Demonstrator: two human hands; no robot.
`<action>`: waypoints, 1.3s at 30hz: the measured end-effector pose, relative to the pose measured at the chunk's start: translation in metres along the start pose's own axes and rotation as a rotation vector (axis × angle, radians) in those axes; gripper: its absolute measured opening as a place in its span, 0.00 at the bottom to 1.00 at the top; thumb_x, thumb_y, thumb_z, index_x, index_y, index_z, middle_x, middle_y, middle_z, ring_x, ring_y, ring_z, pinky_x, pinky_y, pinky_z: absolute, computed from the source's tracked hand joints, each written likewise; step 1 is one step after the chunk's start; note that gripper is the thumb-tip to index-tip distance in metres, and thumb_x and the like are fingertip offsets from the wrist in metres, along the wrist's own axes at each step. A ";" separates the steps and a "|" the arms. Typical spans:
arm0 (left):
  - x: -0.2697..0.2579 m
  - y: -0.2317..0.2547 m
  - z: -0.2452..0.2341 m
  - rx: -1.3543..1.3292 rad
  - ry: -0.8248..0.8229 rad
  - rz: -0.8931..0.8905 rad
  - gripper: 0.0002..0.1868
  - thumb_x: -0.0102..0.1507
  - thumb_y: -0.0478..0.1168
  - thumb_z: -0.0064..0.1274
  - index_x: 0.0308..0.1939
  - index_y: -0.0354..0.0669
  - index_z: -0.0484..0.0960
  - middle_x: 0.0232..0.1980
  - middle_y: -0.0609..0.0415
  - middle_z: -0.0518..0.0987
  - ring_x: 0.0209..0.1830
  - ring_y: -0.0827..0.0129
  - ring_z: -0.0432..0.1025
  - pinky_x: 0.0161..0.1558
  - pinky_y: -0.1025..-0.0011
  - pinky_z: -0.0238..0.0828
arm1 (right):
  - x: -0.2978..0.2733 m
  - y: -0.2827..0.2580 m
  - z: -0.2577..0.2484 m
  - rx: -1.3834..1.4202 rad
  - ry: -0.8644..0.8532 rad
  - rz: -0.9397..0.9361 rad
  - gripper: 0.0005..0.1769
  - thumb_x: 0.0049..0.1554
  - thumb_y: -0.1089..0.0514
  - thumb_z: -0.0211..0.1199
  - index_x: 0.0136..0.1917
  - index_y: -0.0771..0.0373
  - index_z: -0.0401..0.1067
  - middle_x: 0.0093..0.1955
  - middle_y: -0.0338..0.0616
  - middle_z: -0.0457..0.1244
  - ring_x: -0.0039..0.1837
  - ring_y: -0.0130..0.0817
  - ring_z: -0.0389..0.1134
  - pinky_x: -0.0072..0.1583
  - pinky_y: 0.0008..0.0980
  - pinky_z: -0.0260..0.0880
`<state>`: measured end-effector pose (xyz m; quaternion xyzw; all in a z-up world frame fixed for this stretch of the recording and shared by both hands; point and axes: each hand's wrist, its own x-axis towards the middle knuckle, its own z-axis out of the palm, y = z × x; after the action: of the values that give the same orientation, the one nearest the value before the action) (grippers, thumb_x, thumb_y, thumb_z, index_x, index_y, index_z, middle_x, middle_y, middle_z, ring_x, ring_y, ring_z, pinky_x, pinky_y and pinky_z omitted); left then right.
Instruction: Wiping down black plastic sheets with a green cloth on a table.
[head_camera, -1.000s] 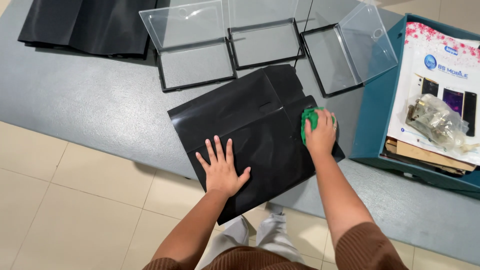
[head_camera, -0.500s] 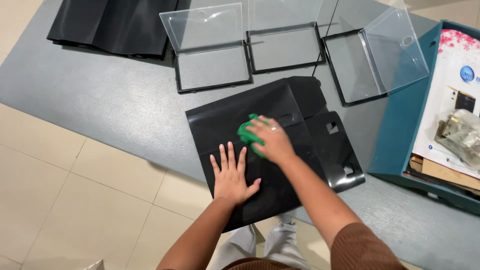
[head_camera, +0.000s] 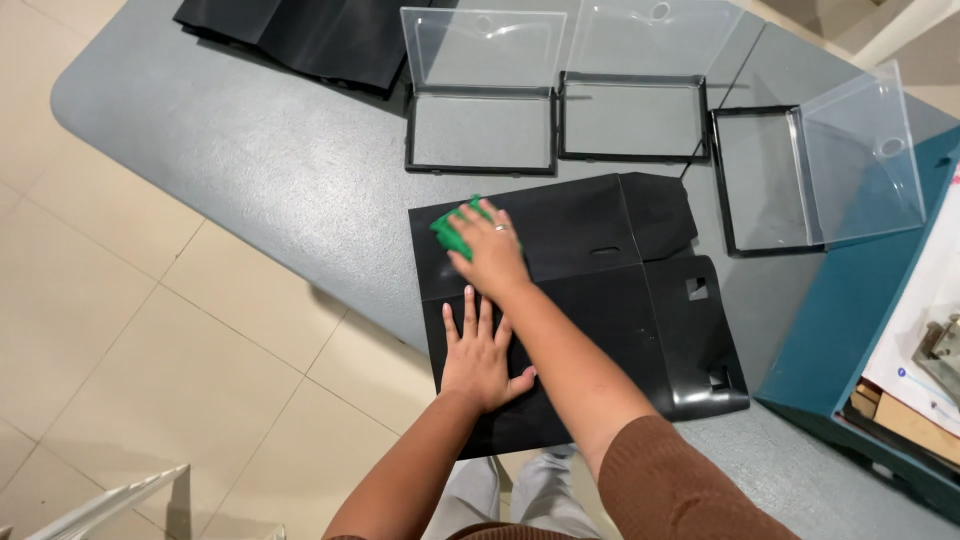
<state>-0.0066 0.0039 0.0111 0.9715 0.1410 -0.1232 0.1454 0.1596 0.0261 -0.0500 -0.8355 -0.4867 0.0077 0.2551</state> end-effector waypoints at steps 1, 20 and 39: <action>0.001 0.000 0.002 -0.005 0.003 -0.005 0.58 0.56 0.73 0.48 0.80 0.46 0.47 0.81 0.33 0.40 0.82 0.35 0.29 0.72 0.30 0.19 | -0.001 0.002 -0.001 -0.001 -0.004 -0.006 0.35 0.51 0.49 0.71 0.71 0.53 0.69 0.76 0.46 0.58 0.80 0.53 0.51 0.77 0.57 0.46; 0.000 0.003 0.008 0.014 0.127 -0.034 0.60 0.52 0.73 0.52 0.80 0.53 0.47 0.82 0.33 0.39 0.82 0.37 0.32 0.72 0.31 0.23 | -0.106 0.135 -0.087 -0.132 0.375 0.188 0.28 0.48 0.62 0.70 0.64 0.57 0.75 0.69 0.49 0.65 0.74 0.57 0.60 0.75 0.51 0.56; 0.004 0.012 0.004 0.046 0.108 -0.083 0.58 0.54 0.73 0.50 0.80 0.54 0.45 0.82 0.36 0.39 0.82 0.40 0.31 0.73 0.34 0.23 | -0.127 0.188 -0.120 -0.145 0.391 0.296 0.26 0.51 0.64 0.68 0.64 0.56 0.74 0.71 0.47 0.63 0.75 0.60 0.58 0.75 0.49 0.58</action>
<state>-0.0004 -0.0076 0.0096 0.9731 0.1860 -0.0797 0.1101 0.2761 -0.2021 -0.0568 -0.8994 -0.2996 -0.1516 0.2799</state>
